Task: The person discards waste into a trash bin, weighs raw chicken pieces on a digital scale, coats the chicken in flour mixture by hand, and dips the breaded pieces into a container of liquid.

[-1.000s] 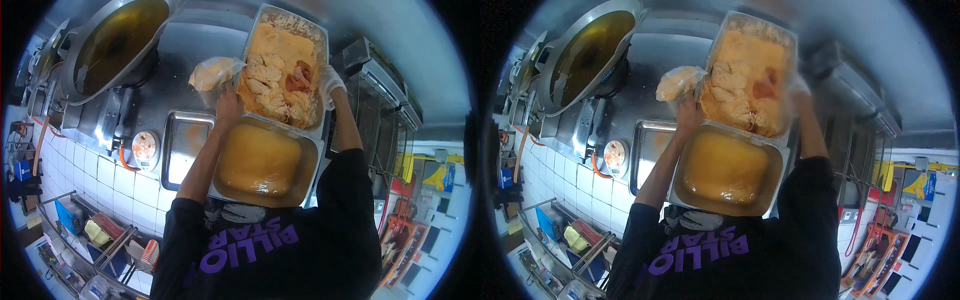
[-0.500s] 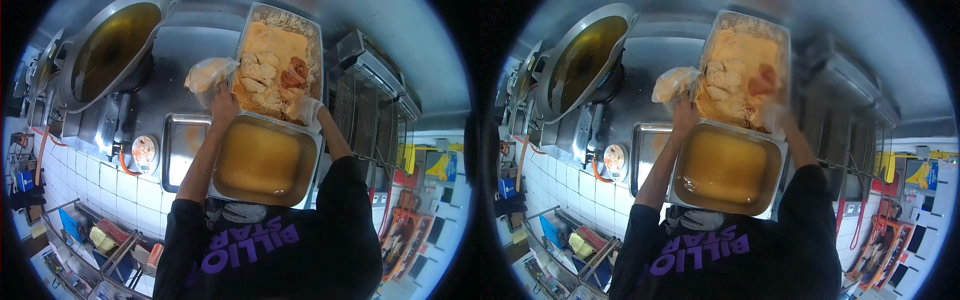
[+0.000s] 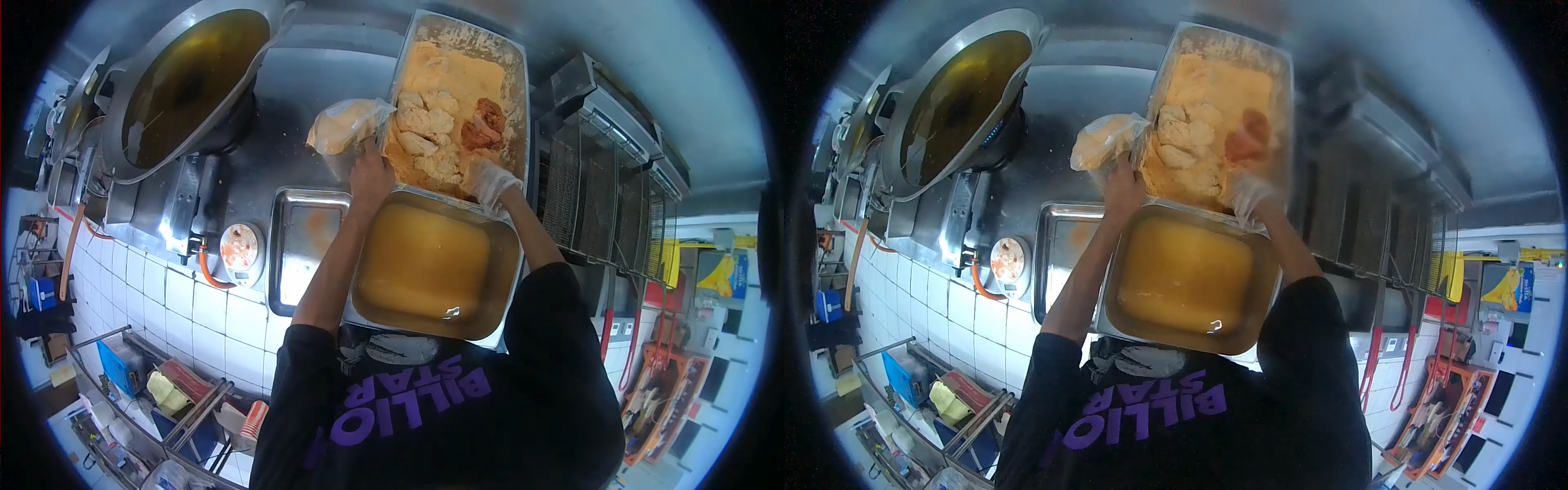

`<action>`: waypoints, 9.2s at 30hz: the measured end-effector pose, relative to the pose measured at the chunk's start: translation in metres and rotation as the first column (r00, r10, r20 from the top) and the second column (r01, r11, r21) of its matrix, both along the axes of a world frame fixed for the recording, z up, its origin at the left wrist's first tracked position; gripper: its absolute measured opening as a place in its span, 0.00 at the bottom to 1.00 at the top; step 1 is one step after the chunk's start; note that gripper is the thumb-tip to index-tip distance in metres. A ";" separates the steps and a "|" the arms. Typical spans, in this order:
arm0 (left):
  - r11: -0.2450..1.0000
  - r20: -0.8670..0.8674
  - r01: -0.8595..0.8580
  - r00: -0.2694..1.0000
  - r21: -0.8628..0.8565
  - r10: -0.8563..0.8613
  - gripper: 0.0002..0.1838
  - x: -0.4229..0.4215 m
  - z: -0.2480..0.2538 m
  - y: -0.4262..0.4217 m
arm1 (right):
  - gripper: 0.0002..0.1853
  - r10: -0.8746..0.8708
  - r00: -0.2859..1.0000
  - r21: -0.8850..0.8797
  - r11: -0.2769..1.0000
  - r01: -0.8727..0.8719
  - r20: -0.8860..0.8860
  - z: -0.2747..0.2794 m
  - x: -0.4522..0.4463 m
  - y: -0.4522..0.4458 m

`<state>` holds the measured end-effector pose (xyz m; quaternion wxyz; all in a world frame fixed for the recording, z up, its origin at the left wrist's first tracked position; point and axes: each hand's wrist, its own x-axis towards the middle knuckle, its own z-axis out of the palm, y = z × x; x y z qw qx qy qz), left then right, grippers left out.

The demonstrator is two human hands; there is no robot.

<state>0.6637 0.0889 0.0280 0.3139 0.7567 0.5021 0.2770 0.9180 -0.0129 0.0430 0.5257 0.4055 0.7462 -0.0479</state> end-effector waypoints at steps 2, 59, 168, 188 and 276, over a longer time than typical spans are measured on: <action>1.000 -0.038 -0.011 0.999 -0.017 0.011 0.27 0.001 0.001 -0.001 | 0.08 -0.003 1.000 0.018 1.000 0.003 -0.027 -0.005 0.007 -0.006; 0.999 -0.088 -0.019 0.996 -0.029 0.016 0.27 0.000 0.001 -0.003 | 0.15 -0.376 0.848 0.665 0.529 0.528 -0.374 -0.044 0.057 -0.005; 0.980 0.097 0.160 0.980 0.118 -0.172 0.30 -0.007 -0.039 0.028 | 0.11 0.027 0.193 0.173 0.577 0.798 -0.981 0.043 -0.141 -0.116; 0.979 0.041 0.188 0.981 0.084 -0.192 0.27 -0.010 -0.024 0.022 | 0.17 -0.589 0.268 -0.134 0.549 0.825 -0.762 -0.140 -0.153 -0.139; 0.991 -0.099 -0.044 0.995 -0.127 0.032 0.35 0.001 0.002 0.001 | 0.18 -0.332 -0.169 -0.289 0.352 0.890 -0.928 0.078 -0.103 -0.171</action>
